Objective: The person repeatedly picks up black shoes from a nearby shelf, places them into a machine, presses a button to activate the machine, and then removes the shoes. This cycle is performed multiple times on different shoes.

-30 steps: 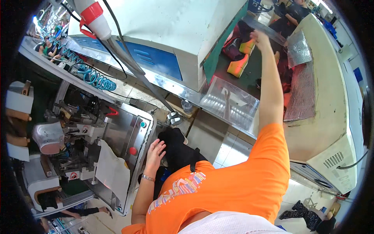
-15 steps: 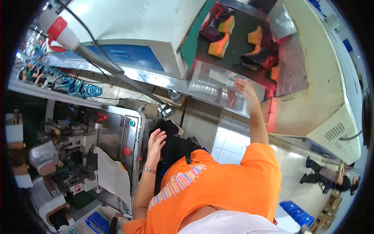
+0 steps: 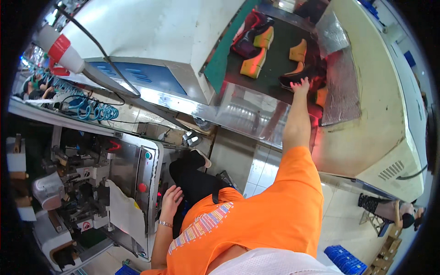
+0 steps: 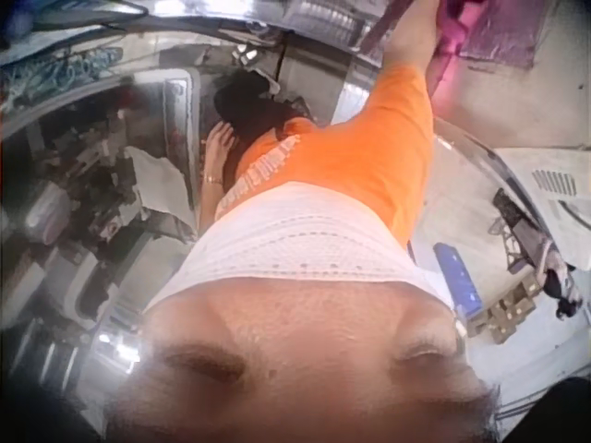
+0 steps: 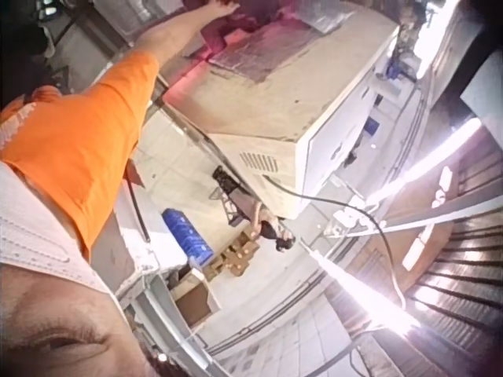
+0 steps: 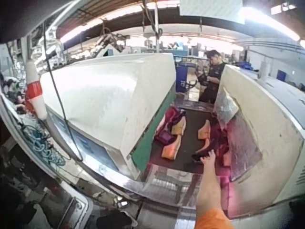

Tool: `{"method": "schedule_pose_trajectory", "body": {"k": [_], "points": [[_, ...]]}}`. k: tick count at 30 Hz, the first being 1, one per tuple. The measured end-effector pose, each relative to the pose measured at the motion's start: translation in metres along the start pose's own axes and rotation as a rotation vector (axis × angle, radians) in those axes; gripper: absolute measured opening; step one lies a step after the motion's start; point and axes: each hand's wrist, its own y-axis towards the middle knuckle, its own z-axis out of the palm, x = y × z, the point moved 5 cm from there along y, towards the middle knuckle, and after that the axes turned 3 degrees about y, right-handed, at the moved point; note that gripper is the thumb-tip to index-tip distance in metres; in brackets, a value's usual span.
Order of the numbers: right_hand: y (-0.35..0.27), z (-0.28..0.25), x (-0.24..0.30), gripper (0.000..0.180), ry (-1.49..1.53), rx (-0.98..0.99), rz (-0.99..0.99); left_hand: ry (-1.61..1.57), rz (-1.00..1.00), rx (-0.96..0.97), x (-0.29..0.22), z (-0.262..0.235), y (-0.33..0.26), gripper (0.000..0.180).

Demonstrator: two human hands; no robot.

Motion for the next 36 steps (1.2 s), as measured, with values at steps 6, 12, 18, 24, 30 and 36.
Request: {"method": "schedule_pose_trajectory", "body": {"k": [6,12,18,24,30,36], "points": [[-0.057,0.040,0.046,0.034,-0.223,-0.035,-0.546,0.019,0.099,-0.089,-0.019,0.006,-0.014,0.035],[-0.292,0.097,0.028,0.032,-0.364,0.502,-0.331,0.042,0.325,0.336,-0.088,0.114,-0.028,0.034],[-0.490,0.120,-0.081,0.041,0.120,0.805,0.362,-0.226,0.296,0.791,-0.136,0.205,-0.054,0.042],[-0.549,0.135,-0.202,0.033,0.305,1.075,1.253,-0.503,0.589,0.894,-0.213,0.096,-0.112,0.061],[-0.631,0.199,-0.259,0.031,-0.282,1.451,1.447,-0.213,0.879,0.627,-0.248,-0.004,-0.181,0.030],[-0.706,0.284,-0.302,0.018,-0.406,2.000,1.219,0.271,1.207,0.073,-0.268,-0.073,-0.260,0.016]]}}
